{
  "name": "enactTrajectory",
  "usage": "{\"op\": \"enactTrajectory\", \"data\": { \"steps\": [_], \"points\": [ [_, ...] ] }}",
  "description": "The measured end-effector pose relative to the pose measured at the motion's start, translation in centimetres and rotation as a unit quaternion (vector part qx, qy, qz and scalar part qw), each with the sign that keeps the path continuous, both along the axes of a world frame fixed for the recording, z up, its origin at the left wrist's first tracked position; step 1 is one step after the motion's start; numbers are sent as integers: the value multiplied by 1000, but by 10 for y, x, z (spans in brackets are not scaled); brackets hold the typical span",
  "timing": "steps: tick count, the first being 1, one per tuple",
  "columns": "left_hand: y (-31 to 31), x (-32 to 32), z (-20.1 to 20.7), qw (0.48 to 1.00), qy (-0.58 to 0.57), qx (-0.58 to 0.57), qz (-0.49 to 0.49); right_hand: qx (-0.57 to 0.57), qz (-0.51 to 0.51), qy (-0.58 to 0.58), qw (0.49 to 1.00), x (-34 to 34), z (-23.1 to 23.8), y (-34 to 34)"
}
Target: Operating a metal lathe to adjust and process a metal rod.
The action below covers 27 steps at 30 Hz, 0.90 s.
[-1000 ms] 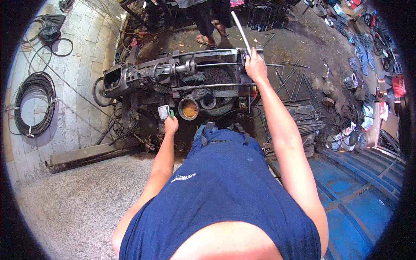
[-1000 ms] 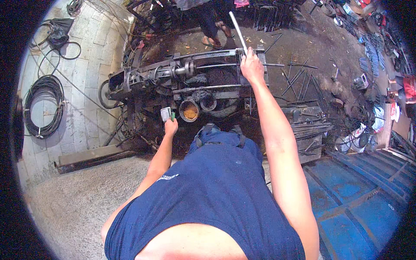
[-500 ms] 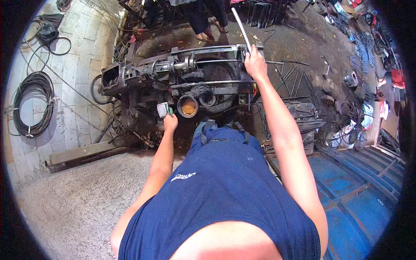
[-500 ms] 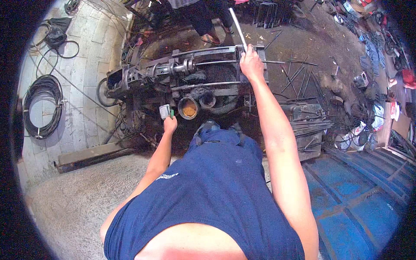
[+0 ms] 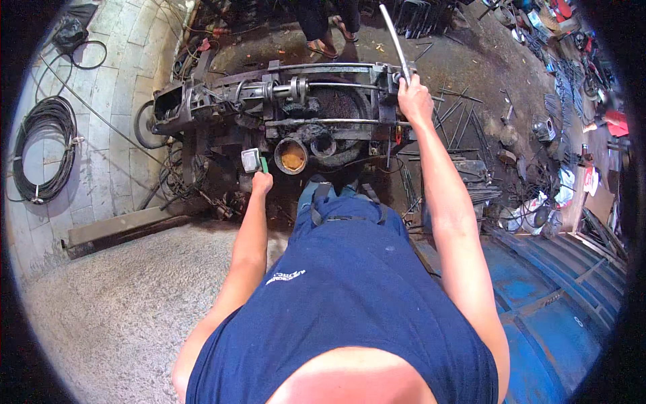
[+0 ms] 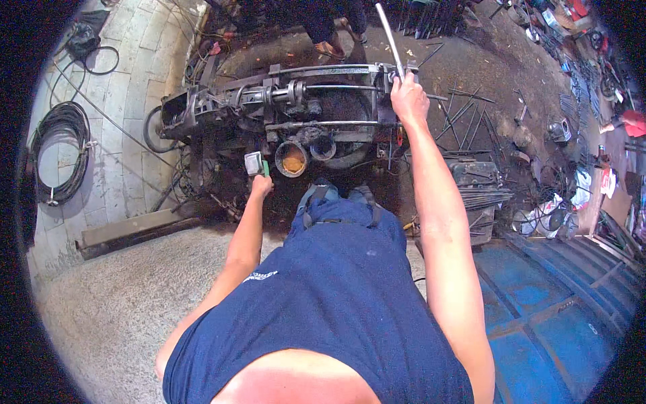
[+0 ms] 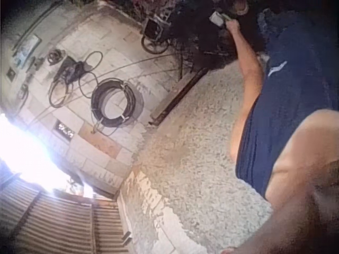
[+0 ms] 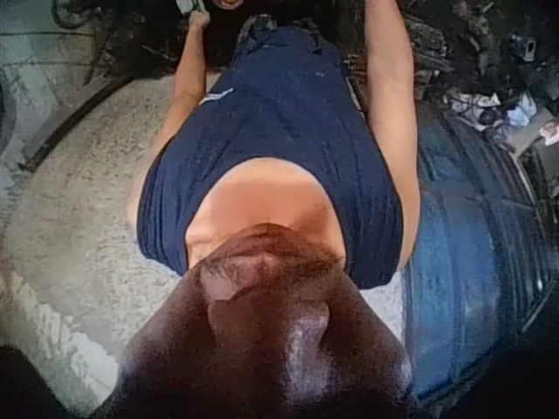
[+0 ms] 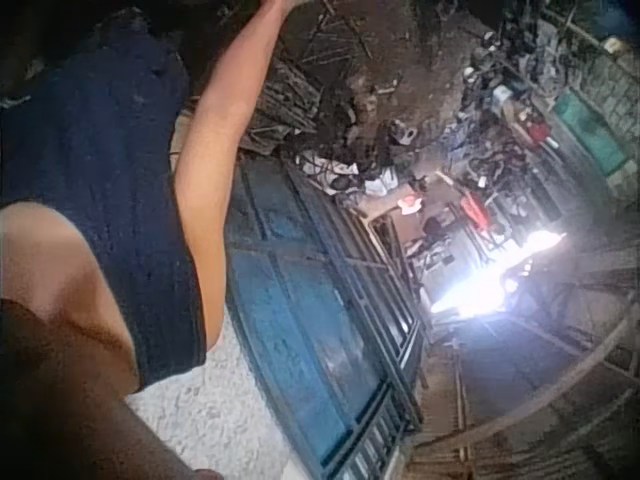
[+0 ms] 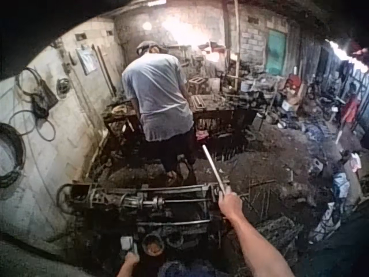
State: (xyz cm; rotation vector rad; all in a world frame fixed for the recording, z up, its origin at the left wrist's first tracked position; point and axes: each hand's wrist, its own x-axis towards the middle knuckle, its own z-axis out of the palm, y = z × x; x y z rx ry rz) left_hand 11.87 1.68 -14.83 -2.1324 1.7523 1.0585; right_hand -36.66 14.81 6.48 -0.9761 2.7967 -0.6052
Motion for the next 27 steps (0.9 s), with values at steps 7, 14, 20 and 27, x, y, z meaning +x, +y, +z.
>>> {"op": "enactTrajectory", "data": {
  "steps": [7,14,20,27],
  "points": [
    [18,19,-51,996,-3,88,1,59,-23,30,998,5,-3,-5],
    [39,-7,-75,997,9,-47,56,67,-45,33,996,2,-7,-12],
    [62,25,-54,1000,17,-19,11,-16,-108,-280,954,-10,-21,-17],
    [78,97,15,991,26,-131,-2,40,-120,-194,973,-29,-27,1]
  ]
}}
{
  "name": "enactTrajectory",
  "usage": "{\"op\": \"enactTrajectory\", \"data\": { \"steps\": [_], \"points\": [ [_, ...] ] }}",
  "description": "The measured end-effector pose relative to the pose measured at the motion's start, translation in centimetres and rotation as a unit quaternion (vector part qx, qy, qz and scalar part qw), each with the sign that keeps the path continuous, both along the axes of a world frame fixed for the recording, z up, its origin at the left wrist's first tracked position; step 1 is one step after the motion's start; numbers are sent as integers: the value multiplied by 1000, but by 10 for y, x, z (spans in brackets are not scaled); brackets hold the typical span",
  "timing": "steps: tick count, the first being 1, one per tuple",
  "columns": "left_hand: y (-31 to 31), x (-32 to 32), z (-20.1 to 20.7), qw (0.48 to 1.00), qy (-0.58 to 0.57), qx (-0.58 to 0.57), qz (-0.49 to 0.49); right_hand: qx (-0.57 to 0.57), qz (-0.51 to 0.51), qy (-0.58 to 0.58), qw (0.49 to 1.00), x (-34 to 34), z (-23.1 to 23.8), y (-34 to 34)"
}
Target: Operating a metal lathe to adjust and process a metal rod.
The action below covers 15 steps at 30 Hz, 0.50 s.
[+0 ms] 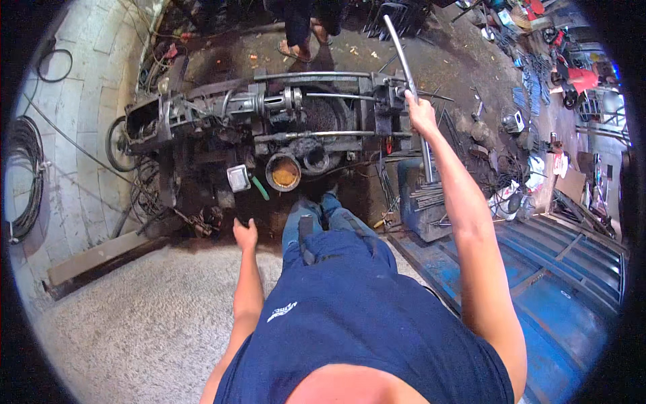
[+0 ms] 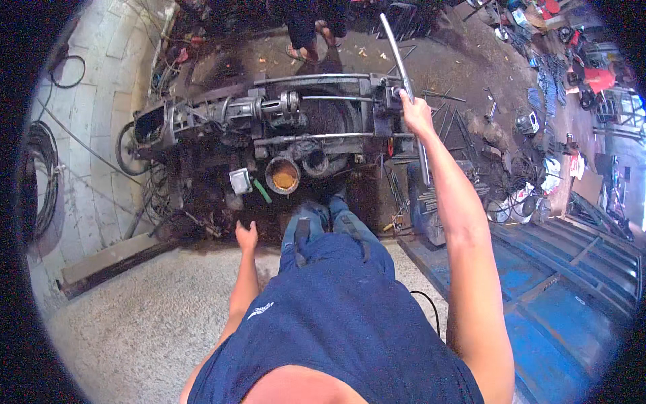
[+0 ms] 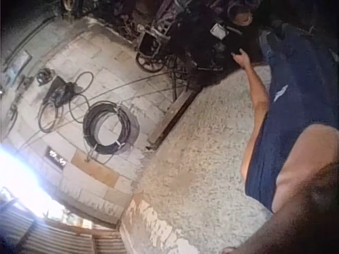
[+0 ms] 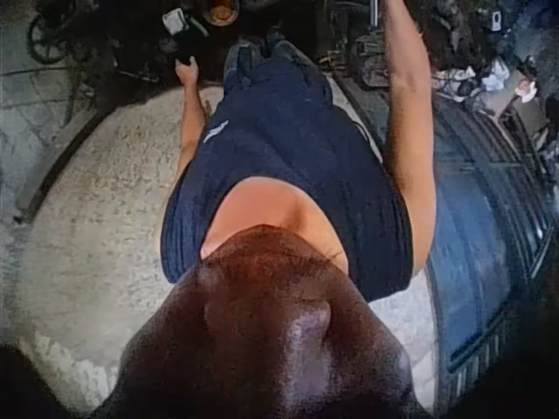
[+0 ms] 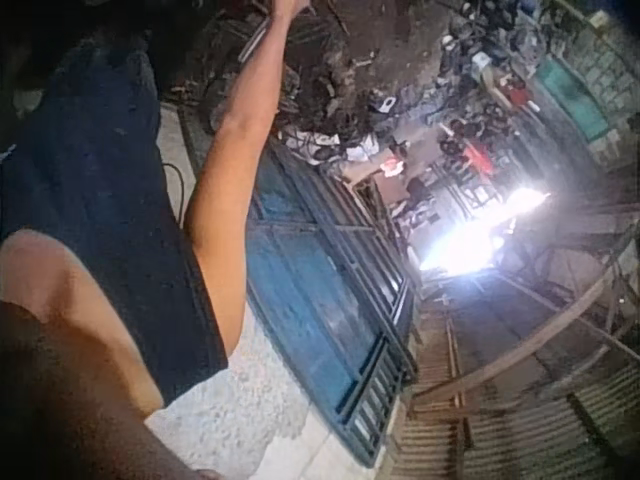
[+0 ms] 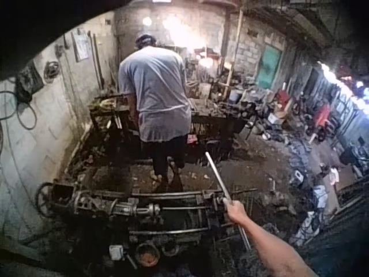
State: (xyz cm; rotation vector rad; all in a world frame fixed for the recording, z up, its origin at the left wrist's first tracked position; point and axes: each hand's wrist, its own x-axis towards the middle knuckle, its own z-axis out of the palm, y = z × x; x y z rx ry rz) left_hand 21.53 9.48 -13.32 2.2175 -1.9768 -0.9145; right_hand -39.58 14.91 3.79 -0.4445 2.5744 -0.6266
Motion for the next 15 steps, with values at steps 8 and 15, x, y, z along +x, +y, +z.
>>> {"op": "enactTrajectory", "data": {
  "steps": [8,15],
  "points": [
    [-90,-58,129,955,114,-262,-80,-57,-34,13,998,-24,22,46],
    [-142,-372,242,752,345,-314,-466,76,-60,38,995,48,37,79]
  ]
}}
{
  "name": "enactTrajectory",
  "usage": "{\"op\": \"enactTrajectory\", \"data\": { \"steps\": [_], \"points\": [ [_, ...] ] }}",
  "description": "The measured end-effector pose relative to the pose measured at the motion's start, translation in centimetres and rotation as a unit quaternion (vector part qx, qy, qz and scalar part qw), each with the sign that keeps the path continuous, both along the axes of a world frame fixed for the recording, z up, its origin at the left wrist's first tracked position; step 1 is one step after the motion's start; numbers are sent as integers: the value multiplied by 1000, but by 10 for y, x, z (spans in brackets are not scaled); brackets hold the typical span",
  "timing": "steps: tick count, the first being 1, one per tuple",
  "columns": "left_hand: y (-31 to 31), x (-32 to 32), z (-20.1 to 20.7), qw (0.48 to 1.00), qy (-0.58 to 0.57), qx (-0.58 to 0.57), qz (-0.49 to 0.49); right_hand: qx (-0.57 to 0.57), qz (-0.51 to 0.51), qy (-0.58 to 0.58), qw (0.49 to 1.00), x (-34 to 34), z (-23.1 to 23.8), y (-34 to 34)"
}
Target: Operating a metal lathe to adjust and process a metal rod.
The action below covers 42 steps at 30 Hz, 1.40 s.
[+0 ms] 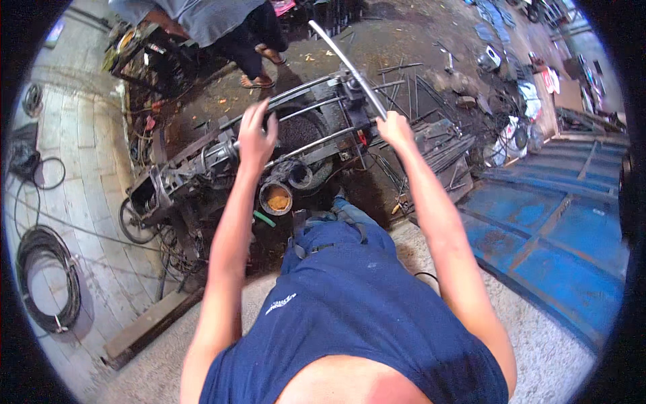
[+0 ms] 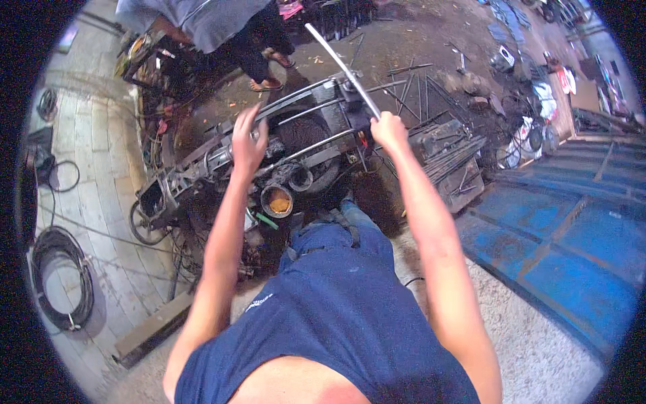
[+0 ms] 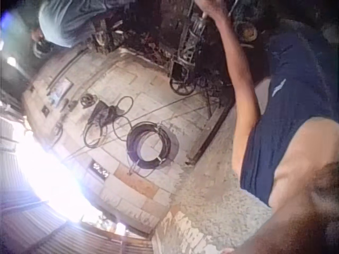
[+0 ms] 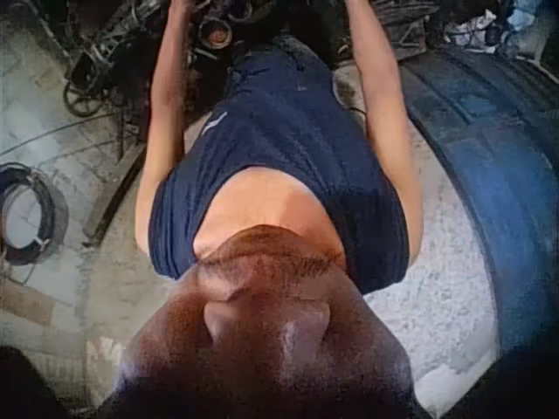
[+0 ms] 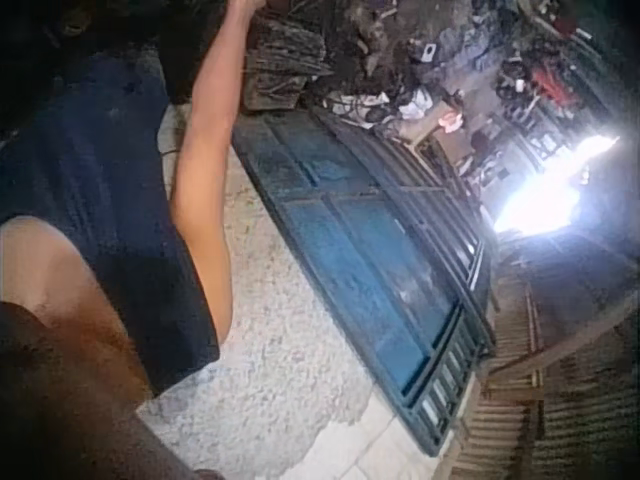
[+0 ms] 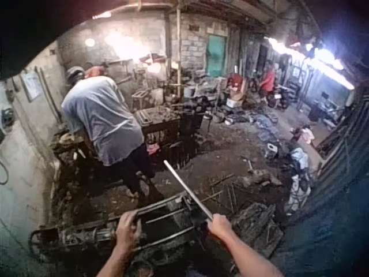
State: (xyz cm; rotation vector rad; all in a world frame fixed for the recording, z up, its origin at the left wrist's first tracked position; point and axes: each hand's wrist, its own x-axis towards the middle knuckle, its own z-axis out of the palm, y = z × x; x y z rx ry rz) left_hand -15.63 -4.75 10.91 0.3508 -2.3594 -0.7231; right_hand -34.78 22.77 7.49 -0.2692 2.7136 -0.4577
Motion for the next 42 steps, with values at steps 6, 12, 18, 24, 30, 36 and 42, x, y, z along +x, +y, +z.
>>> {"op": "enactTrajectory", "data": {
  "steps": [6,12,18,24,30,36,42],
  "points": [
    [-14,-260,4,893,-112,-376,-221,-19,-60,48,997,3,15,5],
    [-27,-347,-26,785,-404,-391,-259,6,-36,69,997,-9,15,11],
    [-56,-315,-45,849,-291,-354,-263,16,32,75,997,-35,7,11],
    [-31,-203,-40,877,-387,-247,-142,66,253,87,961,-165,-23,28],
    [16,-160,-23,903,-387,-148,-111,77,383,202,898,-243,-45,4],
    [80,-131,-24,906,-415,-59,54,-9,476,241,845,-276,-50,-35],
    [175,-111,-27,875,-409,49,253,-229,282,360,859,-241,-40,-90]
  ]
}}
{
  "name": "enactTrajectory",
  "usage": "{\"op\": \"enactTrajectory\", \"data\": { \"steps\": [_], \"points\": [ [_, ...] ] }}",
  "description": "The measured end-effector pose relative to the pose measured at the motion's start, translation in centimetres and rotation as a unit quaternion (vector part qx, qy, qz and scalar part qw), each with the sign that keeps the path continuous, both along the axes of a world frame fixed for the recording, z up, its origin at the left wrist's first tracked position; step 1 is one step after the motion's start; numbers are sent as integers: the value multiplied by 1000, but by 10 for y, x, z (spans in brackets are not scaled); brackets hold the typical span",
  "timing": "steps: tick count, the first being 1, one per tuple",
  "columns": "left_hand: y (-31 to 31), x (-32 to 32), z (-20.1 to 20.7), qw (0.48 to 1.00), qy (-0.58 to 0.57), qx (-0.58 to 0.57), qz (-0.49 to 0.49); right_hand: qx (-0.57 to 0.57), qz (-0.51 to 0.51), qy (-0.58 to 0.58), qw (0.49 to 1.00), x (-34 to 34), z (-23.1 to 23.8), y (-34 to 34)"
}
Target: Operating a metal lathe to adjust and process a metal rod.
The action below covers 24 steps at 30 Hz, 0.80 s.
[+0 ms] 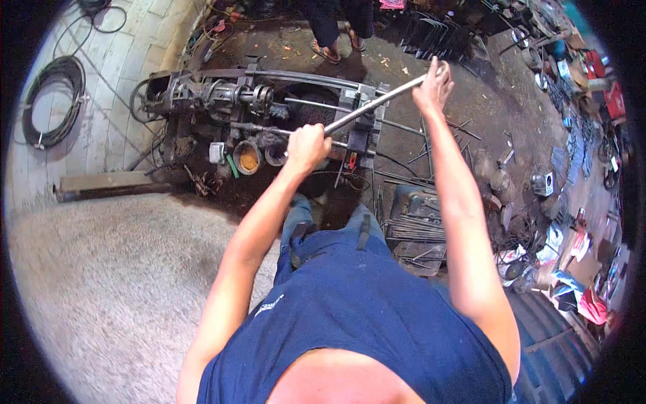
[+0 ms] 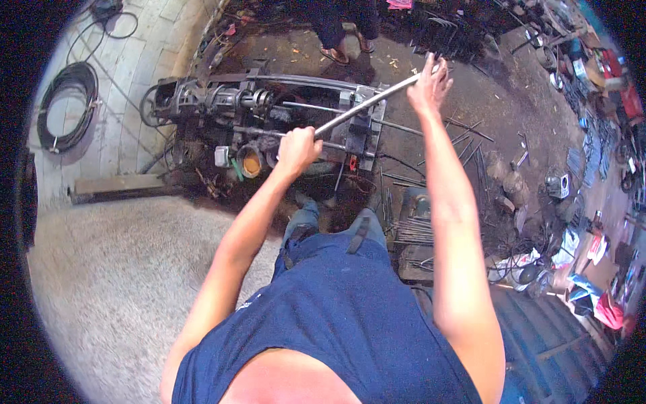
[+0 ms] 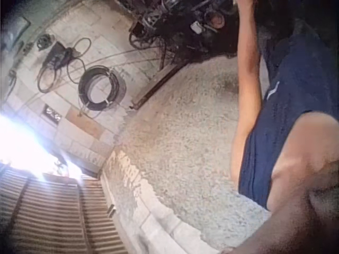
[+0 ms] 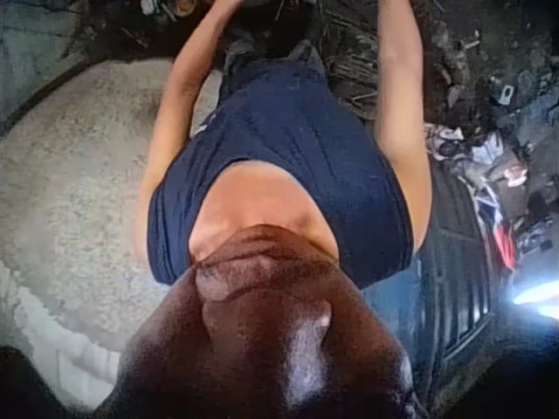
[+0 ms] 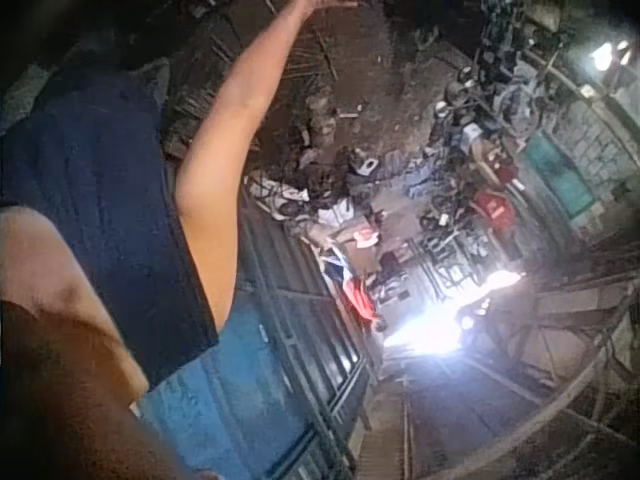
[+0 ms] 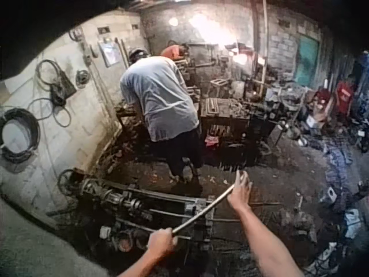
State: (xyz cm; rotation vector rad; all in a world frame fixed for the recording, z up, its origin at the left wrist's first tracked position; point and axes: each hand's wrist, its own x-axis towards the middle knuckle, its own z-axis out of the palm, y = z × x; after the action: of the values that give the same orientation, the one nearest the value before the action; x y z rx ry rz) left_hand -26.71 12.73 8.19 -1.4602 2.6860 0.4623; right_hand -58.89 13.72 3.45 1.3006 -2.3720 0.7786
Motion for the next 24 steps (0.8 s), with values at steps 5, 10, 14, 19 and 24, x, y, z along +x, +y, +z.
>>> {"op": "enactTrajectory", "data": {
  "steps": [5,10,14,19,24],
  "points": [
    [102,19,4,913,273,301,-24,-87,62,-728,677,28,-5,-94],
    [163,113,-19,841,271,402,240,183,139,-385,894,148,28,-117],
    [205,234,-76,814,280,251,444,291,414,-221,834,200,48,-21],
    [245,309,-97,783,259,191,532,431,472,38,768,110,49,100],
    [226,287,-85,807,220,195,512,351,138,-122,918,-8,34,119]
  ]
}}
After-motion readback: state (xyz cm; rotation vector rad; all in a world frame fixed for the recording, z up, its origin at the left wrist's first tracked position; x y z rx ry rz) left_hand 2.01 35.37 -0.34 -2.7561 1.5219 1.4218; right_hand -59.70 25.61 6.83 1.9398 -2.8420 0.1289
